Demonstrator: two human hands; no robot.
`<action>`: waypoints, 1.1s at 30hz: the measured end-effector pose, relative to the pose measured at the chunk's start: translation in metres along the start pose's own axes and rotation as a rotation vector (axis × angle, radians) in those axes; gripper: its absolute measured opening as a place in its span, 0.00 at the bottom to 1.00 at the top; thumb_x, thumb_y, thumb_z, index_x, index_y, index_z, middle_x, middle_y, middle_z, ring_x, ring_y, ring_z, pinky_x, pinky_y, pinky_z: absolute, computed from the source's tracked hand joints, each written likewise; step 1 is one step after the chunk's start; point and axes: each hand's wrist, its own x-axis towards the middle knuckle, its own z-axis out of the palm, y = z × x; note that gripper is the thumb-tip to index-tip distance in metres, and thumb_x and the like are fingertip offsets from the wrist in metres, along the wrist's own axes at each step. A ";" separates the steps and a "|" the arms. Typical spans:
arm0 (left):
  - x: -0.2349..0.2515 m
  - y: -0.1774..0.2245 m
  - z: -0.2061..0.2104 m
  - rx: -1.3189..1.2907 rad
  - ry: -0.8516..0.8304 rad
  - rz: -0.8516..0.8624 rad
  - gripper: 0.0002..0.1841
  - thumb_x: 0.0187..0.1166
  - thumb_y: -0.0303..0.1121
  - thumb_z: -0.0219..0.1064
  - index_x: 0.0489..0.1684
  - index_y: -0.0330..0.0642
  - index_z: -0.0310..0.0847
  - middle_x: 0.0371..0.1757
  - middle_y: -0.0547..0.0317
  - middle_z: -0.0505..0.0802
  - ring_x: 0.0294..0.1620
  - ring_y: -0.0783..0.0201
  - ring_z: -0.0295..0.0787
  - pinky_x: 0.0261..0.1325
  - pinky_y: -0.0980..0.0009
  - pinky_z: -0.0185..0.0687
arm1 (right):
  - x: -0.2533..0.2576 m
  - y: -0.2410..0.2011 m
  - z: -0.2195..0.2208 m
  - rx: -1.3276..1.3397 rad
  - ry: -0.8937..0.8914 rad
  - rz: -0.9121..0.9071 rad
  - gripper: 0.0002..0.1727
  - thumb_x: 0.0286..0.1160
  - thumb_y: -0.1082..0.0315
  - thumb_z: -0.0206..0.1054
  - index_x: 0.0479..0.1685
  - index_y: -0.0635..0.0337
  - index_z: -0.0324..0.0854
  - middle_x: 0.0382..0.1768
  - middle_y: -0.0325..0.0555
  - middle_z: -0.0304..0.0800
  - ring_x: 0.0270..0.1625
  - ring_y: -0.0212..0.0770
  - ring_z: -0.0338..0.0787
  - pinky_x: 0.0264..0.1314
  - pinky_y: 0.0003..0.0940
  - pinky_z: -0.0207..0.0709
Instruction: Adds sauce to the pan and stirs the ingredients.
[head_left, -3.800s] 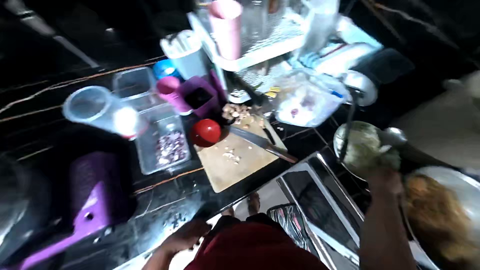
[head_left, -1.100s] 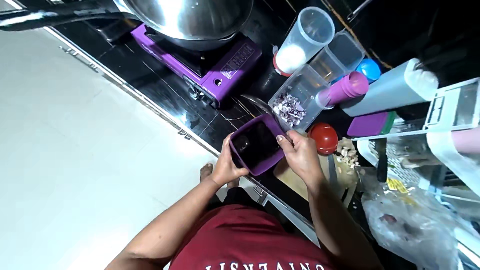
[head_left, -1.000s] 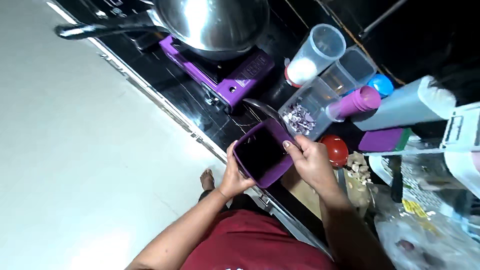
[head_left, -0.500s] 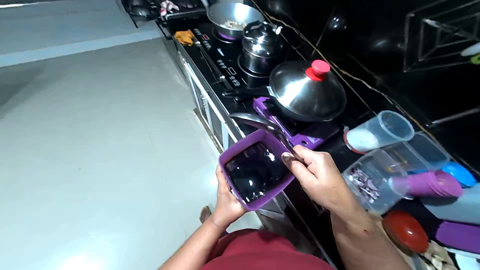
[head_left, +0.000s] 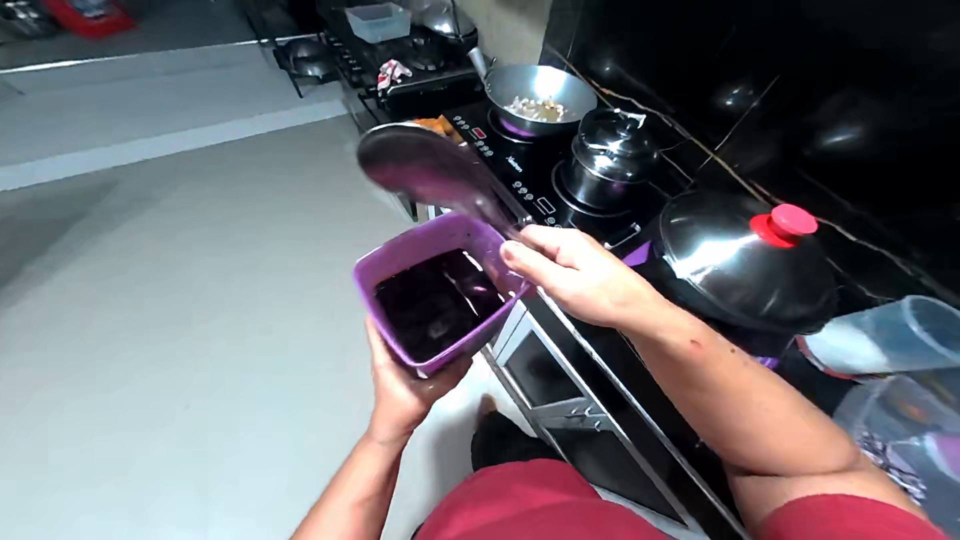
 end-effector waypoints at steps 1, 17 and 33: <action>0.016 -0.007 -0.008 -0.007 0.002 0.007 0.70 0.39 0.37 0.94 0.85 0.25 0.40 0.71 0.53 0.84 0.70 0.66 0.86 0.75 0.64 0.84 | 0.020 -0.001 0.001 0.002 -0.021 0.001 0.19 0.91 0.51 0.56 0.44 0.53 0.85 0.21 0.33 0.80 0.20 0.26 0.77 0.23 0.23 0.72; 0.295 -0.100 -0.079 -0.206 -0.122 -0.072 0.32 0.52 0.35 0.89 0.61 0.63 0.84 0.53 0.78 0.96 0.56 0.78 0.92 0.63 0.75 0.89 | 0.322 0.026 -0.047 0.310 -0.228 0.124 0.11 0.92 0.66 0.53 0.59 0.58 0.78 0.26 0.35 0.77 0.17 0.23 0.67 0.18 0.16 0.61; 0.657 -0.223 -0.118 -0.151 -0.575 -0.062 0.39 0.52 0.42 0.88 0.67 0.54 0.73 0.53 0.77 0.93 0.55 0.74 0.91 0.60 0.71 0.90 | 0.434 0.137 -0.113 -0.255 0.815 0.781 0.16 0.91 0.66 0.54 0.69 0.57 0.80 0.36 0.48 0.88 0.27 0.41 0.82 0.33 0.42 0.79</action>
